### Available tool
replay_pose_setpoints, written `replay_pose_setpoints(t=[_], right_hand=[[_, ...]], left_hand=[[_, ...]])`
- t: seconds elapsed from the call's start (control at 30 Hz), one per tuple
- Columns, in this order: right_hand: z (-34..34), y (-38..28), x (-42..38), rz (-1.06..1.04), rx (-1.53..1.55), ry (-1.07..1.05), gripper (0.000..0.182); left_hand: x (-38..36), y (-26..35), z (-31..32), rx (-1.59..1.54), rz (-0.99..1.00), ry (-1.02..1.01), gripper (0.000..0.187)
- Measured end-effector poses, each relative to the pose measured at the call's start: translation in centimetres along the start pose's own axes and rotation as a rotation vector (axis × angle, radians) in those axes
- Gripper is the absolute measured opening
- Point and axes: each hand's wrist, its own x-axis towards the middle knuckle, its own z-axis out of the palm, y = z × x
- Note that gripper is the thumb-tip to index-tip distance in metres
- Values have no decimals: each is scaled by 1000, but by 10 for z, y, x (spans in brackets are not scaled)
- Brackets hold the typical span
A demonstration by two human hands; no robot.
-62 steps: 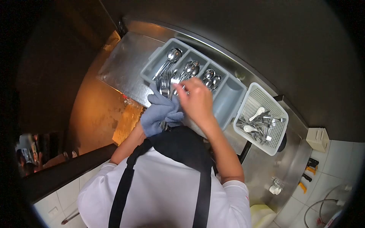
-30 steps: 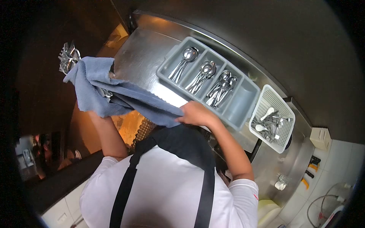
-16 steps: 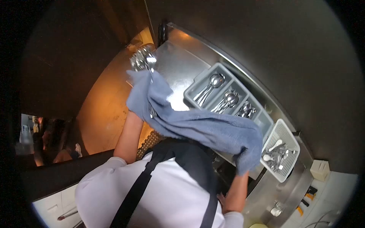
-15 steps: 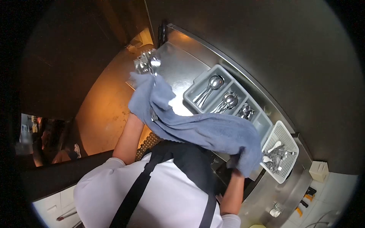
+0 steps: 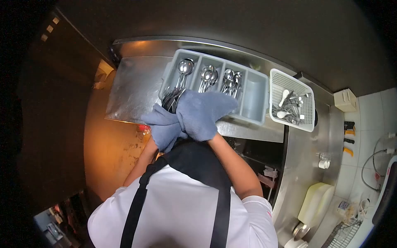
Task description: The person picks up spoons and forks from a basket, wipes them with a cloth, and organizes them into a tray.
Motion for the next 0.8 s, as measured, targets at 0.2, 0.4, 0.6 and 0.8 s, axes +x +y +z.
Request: replay_pose_setpoints(t=[0.2, 0.4, 0.6, 0.8], right_hand=[[-21, 5, -11, 66, 155, -263, 11], [-63, -3, -37, 310, 501, -280, 27], [-101, 93, -188, 309, 120, -80, 26], [-98, 33, -102, 436, 282, 169, 17]], left_hand=[[-2, 11, -3, -18, -15, -67, 28], [-24, -17, 8, -25, 29, 138, 28], [-34, -10, -41, 346, -261, 165, 31], [-16, 3, -11, 472, -20, 373, 39]])
